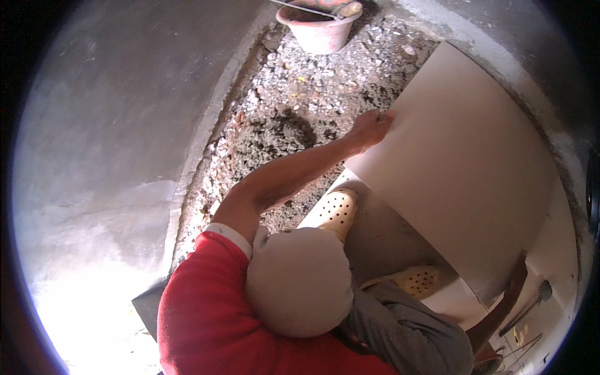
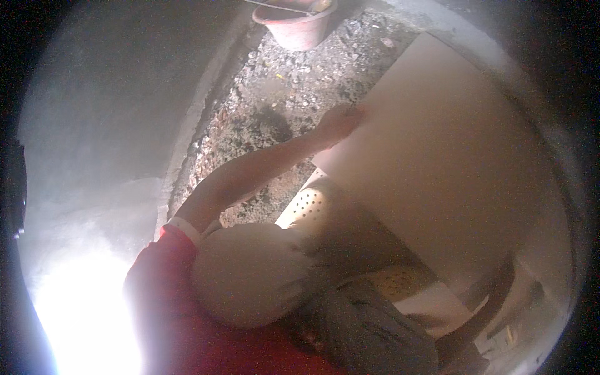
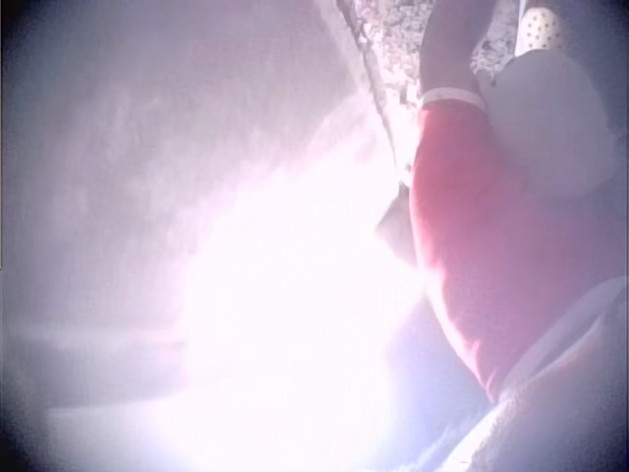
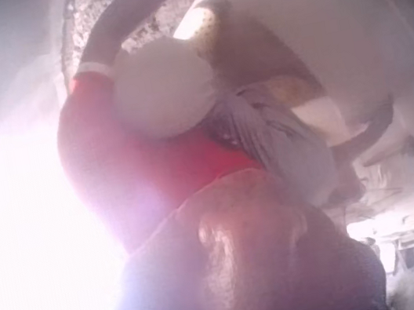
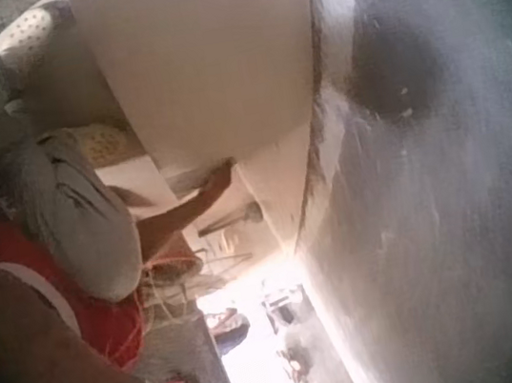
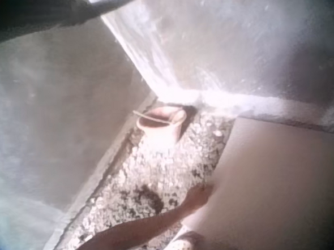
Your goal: The person measures a floor area, spreads cement with a trowel, and places a large tile onto the prepared surface. The person then retrieves another tile and applies cement to its back before positioning it on the floor.
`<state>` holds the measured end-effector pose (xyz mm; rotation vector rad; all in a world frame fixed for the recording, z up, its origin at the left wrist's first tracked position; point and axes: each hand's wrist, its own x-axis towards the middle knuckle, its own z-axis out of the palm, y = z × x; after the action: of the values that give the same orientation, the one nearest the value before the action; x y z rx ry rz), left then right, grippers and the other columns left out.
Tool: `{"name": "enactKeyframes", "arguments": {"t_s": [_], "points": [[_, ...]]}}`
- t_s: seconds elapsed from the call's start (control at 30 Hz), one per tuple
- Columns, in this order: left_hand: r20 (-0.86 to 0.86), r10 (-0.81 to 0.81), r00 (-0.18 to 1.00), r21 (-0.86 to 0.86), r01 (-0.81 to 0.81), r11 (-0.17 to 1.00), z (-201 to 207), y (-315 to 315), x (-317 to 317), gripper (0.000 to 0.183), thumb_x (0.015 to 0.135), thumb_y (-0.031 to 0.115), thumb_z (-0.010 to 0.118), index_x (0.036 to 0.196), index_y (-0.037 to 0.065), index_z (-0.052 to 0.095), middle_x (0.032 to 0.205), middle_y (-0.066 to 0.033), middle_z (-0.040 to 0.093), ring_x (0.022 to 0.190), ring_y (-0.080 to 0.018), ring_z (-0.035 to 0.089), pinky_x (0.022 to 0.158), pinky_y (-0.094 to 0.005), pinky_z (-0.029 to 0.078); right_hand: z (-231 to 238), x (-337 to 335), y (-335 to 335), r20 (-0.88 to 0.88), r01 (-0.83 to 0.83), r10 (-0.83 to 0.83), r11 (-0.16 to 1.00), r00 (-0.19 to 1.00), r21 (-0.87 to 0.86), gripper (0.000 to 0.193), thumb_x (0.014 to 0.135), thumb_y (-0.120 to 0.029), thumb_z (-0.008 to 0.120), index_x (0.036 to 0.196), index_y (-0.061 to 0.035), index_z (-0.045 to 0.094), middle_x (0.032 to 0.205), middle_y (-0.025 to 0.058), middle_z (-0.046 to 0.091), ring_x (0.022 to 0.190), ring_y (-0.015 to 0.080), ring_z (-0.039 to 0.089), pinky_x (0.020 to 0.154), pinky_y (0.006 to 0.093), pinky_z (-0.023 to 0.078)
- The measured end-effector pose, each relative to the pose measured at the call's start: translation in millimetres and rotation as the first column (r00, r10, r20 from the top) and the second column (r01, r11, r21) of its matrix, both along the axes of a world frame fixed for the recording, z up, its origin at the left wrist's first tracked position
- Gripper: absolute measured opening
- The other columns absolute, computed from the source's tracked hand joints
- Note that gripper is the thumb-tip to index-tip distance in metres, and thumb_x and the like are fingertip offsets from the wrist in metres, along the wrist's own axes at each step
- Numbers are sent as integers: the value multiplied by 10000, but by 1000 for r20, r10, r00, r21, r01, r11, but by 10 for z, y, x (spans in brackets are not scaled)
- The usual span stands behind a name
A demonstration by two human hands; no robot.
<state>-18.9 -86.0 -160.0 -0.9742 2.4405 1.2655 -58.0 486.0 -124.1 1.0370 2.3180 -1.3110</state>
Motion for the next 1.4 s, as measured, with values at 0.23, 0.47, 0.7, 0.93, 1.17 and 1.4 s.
{"name": "enactKeyframes", "arguments": {"t_s": [0.23, 0.47, 0.7, 0.93, 1.17, 1.4], "points": [[-29, -91, 995, -61, 89, 994, 503, -79, 135, 596, 927, 565, 527, 788, -10, 604, 736, -174, 627, 699, -267, 616, 677, -437, 478, 97, 150, 146, 3, -448, 475, 828, 880, 336, 797, 951, -634, 395, 1231, 95, 554, 1089, 208, 661, 982, 290, 621, 879, 385, 475], [-10, -17, 1000, -82, 16, 997, 1032, -385, 773, 599, 912, 555, 561, 855, -37, 631, 725, -145, 629, 604, -198, 597, 540, -400, 477, 605, 533, -58, 3, -483, 499, 836, 867, 260, 678, 977, -533, 406, 1237, 70, 570, 1132, 208, 649, 1016, 277, 622, 886, 380, 479], [-33, 63, 997, 81, -60, 995, 1679, -780, 1376, 542, 951, 455, 558, 989, -82, 625, 822, -141, 665, 642, -196, 637, 545, -359, 521, 1223, 318, -312, 10, -565, 577, 797, 817, 213, 561, 1002, -432, 417, 1243, 45, 587, 1176, 209, 638, 1049, 264, 622, 893, 375, 483], [110, 204, 973, 468, -232, 853, 2550, -1039, 2161, 482, 1004, 339, 502, 1163, -110, 576, 1053, -202, 672, 869, -222, 683, 769, -395, 586, 1789, -279, -611, -61, -761, 770, 637, 635, 123, 530, 991, -444, 457, 1203, 15, 615, 1106, 199, 649, 1011, 240, 611, 872, 371, 470], [297, 221, 929, 68, -251, 966, 3462, -926, 2746, 330, 1010, 315, 479, 1205, 99, 633, 944, -59, 680, 789, -129, 657, 702, -269, 556, 1833, -745, -1540, -99, -897, 910, 414, 403, 153, 449, 977, -422, 494, 1108, -11, 619, 1003, 143, 631, 894, 203, 581, 776, 344, 447], [343, 255, 904, -84, -240, 967, 4019, -997, 3700, 356, 962, 338, 564, 1087, 14, 638, 797, -63, 613, 635, -153, 529, 561, -295, 462, 2002, -911, -2825, -186, -976, 973, 166, 139, 142, 377, 963, -399, 530, 1012, -37, 623, 900, 86, 613, 778, 166, 551, 680, 317, 425]]}}
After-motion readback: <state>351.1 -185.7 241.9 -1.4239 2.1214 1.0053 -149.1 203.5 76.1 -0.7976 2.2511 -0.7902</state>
